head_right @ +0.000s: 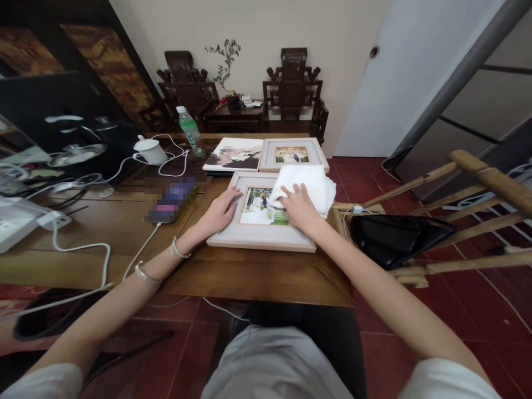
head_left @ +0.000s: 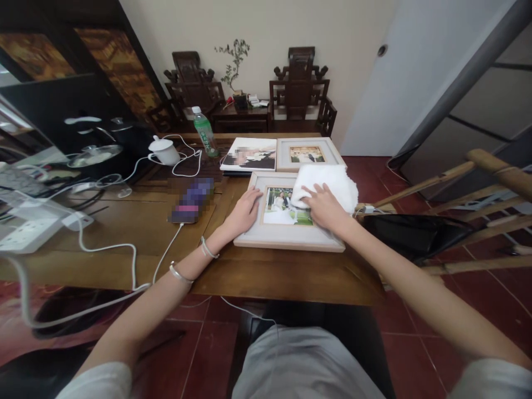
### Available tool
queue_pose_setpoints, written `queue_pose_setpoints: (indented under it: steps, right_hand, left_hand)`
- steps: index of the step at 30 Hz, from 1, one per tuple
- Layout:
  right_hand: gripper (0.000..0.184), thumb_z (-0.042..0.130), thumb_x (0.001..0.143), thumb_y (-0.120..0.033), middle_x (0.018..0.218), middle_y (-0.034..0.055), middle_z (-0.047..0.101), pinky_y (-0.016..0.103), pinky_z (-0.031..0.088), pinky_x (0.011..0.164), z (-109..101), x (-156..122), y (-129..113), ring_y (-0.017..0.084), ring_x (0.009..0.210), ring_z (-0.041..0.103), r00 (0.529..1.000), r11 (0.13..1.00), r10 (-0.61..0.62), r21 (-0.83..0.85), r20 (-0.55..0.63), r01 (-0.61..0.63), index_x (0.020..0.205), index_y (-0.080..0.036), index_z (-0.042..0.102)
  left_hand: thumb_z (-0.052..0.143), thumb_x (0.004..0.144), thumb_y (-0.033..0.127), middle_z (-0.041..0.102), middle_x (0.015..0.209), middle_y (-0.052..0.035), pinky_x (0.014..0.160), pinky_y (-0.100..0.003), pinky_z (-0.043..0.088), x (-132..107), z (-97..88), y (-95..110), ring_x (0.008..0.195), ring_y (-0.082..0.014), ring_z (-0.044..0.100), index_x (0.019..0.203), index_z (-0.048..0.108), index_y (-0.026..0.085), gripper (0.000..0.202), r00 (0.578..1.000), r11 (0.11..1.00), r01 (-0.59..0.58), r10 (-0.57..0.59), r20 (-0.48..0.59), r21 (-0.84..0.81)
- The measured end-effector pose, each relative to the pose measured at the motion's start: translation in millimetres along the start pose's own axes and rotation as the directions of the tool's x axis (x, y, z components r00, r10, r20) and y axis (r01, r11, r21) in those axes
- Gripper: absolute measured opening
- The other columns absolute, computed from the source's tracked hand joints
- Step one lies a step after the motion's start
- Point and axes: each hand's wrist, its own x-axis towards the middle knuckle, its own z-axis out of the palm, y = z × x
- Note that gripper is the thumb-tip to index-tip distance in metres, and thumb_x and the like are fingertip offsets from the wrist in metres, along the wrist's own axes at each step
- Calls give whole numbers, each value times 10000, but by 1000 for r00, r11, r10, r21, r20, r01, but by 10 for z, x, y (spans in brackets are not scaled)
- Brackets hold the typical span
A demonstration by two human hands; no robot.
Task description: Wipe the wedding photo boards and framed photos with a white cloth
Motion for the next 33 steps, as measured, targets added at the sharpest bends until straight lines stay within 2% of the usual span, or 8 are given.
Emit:
queue_pose_setpoints:
  steps: [6, 11, 16, 21, 24, 26, 29, 33]
  right_hand:
    - [477, 441, 752, -10, 1416, 130, 515, 490, 379, 986, -384, -557, -351, 349, 1188, 510, 981, 986, -127, 131, 144, 108, 1150, -128, 675]
    - [550, 425, 712, 25, 1434, 97, 502, 507, 358, 1044, -589, -811, -587, 322, 1260, 474, 959, 936, -265, 266, 98, 231, 1179, -154, 653]
    - [605, 421, 705, 33, 1476, 67, 454, 502, 326, 1094, -373, -572, -525, 314, 1364, 363, 977, 940, -201, 297, 78, 169, 1238, -167, 626]
    - [642, 425, 723, 24, 1512, 77, 398, 505, 277, 1134, -153, -120, -169, 299, 1397, 318, 995, 969, -94, 231, 26, 85, 1317, -175, 569]
    - [692, 419, 737, 28, 1561, 116, 291, 560, 270, 1114, -91, 122, 39, 350, 1405, 280, 999, 988, 26, 152, -22, -23, 1403, -154, 474]
    - [686, 420, 753, 24, 1561, 135, 282, 589, 266, 1094, -45, 232, 125, 394, 1398, 264, 995, 991, 90, 103, -43, -85, 1418, -142, 455]
    - [613, 420, 784, 9, 1518, 148, 369, 577, 286, 1067, 34, 277, 124, 417, 1345, 331, 997, 996, 77, 42, -30, -76, 1374, -134, 510]
    - [527, 415, 820, -22, 1480, 150, 426, 554, 289, 1051, 25, 101, -87, 408, 1295, 390, 1000, 1000, 12, 1, -9, -12, 1308, -139, 576]
  left_hand:
    - [365, 932, 191, 547, 1343, -174, 1145, -496, 322, -1, 2, 35, 1384, -275, 374, 1231, 530, 100, 353, 1000, 1000, 11, -12, 20, 20]
    - [363, 938, 206, 512, 1377, -172, 1151, -512, 304, -14, -16, 73, 1400, -279, 344, 1240, 523, 114, 354, 999, 999, 23, -24, 36, 25]
    - [361, 939, 209, 500, 1388, -180, 1150, -512, 304, -22, -16, 86, 1403, -287, 336, 1242, 528, 106, 361, 998, 999, 32, -33, 44, 31]
    - [373, 941, 217, 526, 1365, -161, 1141, -520, 316, -16, -5, 59, 1389, -283, 361, 1233, 537, 125, 347, 999, 999, 26, -27, 42, 23]
    - [383, 940, 214, 531, 1361, -161, 1140, -519, 319, -9, -9, 50, 1384, -283, 369, 1229, 538, 126, 340, 998, 1000, 27, -28, 49, 12]
    - [387, 937, 211, 523, 1369, -168, 1143, -516, 313, -5, -16, 52, 1388, -287, 362, 1227, 538, 120, 340, 998, 999, 36, -36, 49, 10]
    - [392, 934, 211, 536, 1353, -172, 1143, -510, 317, -1, -28, 62, 1384, -285, 371, 1223, 541, 115, 338, 998, 999, 37, -37, 54, -2]
    - [391, 940, 217, 537, 1356, -165, 1138, -513, 323, 0, -29, 67, 1383, -282, 374, 1230, 536, 119, 339, 998, 1000, 29, -29, 51, 9]
